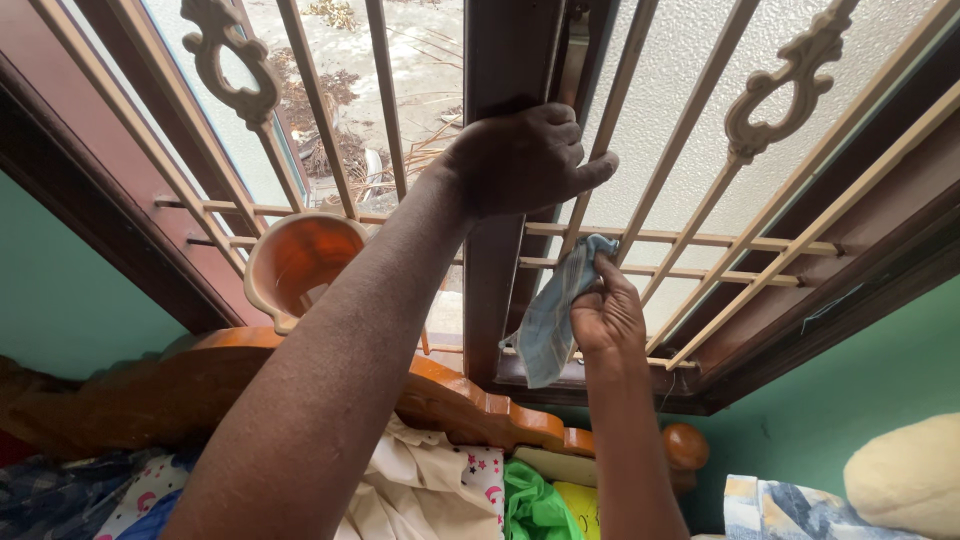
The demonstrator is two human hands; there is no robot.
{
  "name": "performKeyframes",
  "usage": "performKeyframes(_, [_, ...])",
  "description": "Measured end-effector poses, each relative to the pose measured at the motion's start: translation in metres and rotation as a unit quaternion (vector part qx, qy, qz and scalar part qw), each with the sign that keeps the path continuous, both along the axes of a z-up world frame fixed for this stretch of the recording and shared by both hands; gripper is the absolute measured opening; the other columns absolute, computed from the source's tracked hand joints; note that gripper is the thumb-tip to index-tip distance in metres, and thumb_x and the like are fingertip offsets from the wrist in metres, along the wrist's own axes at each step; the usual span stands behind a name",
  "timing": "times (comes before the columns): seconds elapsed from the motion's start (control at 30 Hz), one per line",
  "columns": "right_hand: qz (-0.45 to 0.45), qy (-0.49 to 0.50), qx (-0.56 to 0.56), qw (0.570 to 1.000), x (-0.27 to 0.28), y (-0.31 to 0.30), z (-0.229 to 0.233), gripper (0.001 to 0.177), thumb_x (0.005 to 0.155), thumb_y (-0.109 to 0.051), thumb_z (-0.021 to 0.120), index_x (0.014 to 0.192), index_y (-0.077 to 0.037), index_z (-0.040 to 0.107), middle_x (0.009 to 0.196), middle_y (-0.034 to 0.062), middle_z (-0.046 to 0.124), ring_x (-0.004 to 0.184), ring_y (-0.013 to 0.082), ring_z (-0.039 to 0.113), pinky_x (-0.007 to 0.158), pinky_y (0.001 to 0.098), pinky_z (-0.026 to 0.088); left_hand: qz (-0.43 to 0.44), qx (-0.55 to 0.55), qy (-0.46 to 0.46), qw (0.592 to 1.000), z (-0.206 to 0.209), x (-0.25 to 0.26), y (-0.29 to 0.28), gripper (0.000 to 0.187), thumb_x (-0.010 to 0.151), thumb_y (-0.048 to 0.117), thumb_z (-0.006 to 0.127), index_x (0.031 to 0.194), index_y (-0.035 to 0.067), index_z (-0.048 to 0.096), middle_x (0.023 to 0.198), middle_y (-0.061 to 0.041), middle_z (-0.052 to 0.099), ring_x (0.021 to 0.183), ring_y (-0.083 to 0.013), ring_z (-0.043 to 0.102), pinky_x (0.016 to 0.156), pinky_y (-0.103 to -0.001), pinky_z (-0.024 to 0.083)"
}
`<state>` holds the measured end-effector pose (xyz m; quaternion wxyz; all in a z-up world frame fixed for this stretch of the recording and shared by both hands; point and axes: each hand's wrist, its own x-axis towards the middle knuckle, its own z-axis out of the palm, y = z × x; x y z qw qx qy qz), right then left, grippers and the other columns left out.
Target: The person wipes the vertical and horizontal bars of a metal window grille using a blue cloth. They hold the grille with their left hand for stability while scrubbing the bars with their right hand. The person repeatedly wipes the same sections of the grille throughout the clip.
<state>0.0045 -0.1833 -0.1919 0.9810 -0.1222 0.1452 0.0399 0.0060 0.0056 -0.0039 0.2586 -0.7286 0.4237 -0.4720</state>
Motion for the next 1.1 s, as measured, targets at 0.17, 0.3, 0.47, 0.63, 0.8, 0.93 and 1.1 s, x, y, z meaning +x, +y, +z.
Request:
performKeyframes(0.17, [-0.024,0.024,0.004,0.999,0.013,0.008,-0.007,0.004,0.093,0.000,0.072,0.096,0.003,0.072,0.099,0.0169,0.077,0.089,0.0228,0.078,0.089,0.0284,0.067,-0.015,-0.012,-0.024,1.000,0.001,-0.003,-0.001,0.024,0.098,0.021,0.065,0.122,0.019,0.067,0.079,0.001,0.075,0.088,-0.0176,0.075,0.086,-0.028,0.060])
performKeyframes(0.3, [0.008,0.027,-0.009,1.000,0.011,0.007,0.003,0.005,0.092,-0.001,0.073,0.096,0.000,0.071,0.101,0.0139,0.077,0.093,0.0221,0.076,0.092,0.0345,0.064,-0.009,0.000,-0.018,1.000,0.003,-0.004,-0.001,0.022,0.100,0.019,0.066,0.122,0.019,0.067,0.079,0.002,0.075,0.088,-0.0180,0.075,0.085,-0.028,0.059])
performKeyframes(0.47, [0.037,-0.019,-0.132,0.990,0.002,0.009,-0.007,0.011,0.094,-0.006,0.072,0.104,-0.002,0.073,0.103,0.0109,0.076,0.094,0.0205,0.073,0.093,0.0346,0.062,-0.008,0.007,-0.002,1.000,0.003,-0.003,0.000,0.024,0.099,0.018,0.067,0.123,0.017,0.067,0.079,0.001,0.075,0.084,-0.0173,0.074,0.082,-0.028,0.059])
performKeyframes(0.63, [-0.015,0.027,-0.045,0.998,0.026,0.008,-0.012,0.016,0.096,-0.007,0.072,0.106,0.004,0.070,0.101,0.0162,0.077,0.094,0.0247,0.074,0.095,0.0336,0.064,-0.010,-0.003,-0.009,1.000,0.003,-0.002,-0.002,0.025,0.099,0.017,0.066,0.124,0.018,0.066,0.078,0.001,0.074,0.085,-0.0172,0.074,0.082,-0.027,0.059])
performKeyframes(0.8, [-0.027,0.089,-0.114,0.989,0.004,0.023,-0.002,0.016,0.093,-0.009,0.072,0.105,0.003,0.070,0.098,0.0158,0.078,0.091,0.0233,0.076,0.091,0.0352,0.065,-0.002,-0.001,-0.031,1.000,0.000,-0.001,-0.003,0.028,0.097,0.017,0.066,0.125,0.019,0.066,0.077,0.001,0.075,0.084,-0.0163,0.074,0.087,-0.027,0.059])
performKeyframes(0.93, [0.025,-0.010,-0.088,0.996,0.015,-0.008,-0.014,0.012,0.092,-0.005,0.070,0.102,0.001,0.069,0.097,0.0147,0.077,0.088,0.0236,0.076,0.087,0.0361,0.066,0.005,0.013,0.023,1.000,-0.001,-0.001,-0.002,0.023,0.103,0.014,0.065,0.126,0.016,0.067,0.082,0.000,0.076,0.086,-0.0179,0.075,0.087,-0.028,0.059])
performKeyframes(1.1, [-0.027,0.019,-0.064,0.997,0.016,0.016,-0.007,0.010,0.095,-0.008,0.074,0.100,0.001,0.071,0.097,0.0138,0.078,0.088,0.0228,0.076,0.088,0.0339,0.066,-0.022,-0.023,-0.018,0.999,-0.002,0.000,-0.003,0.024,0.102,0.020,0.062,0.126,0.021,0.067,0.085,0.000,0.077,0.098,-0.0193,0.076,0.105,-0.031,0.055])
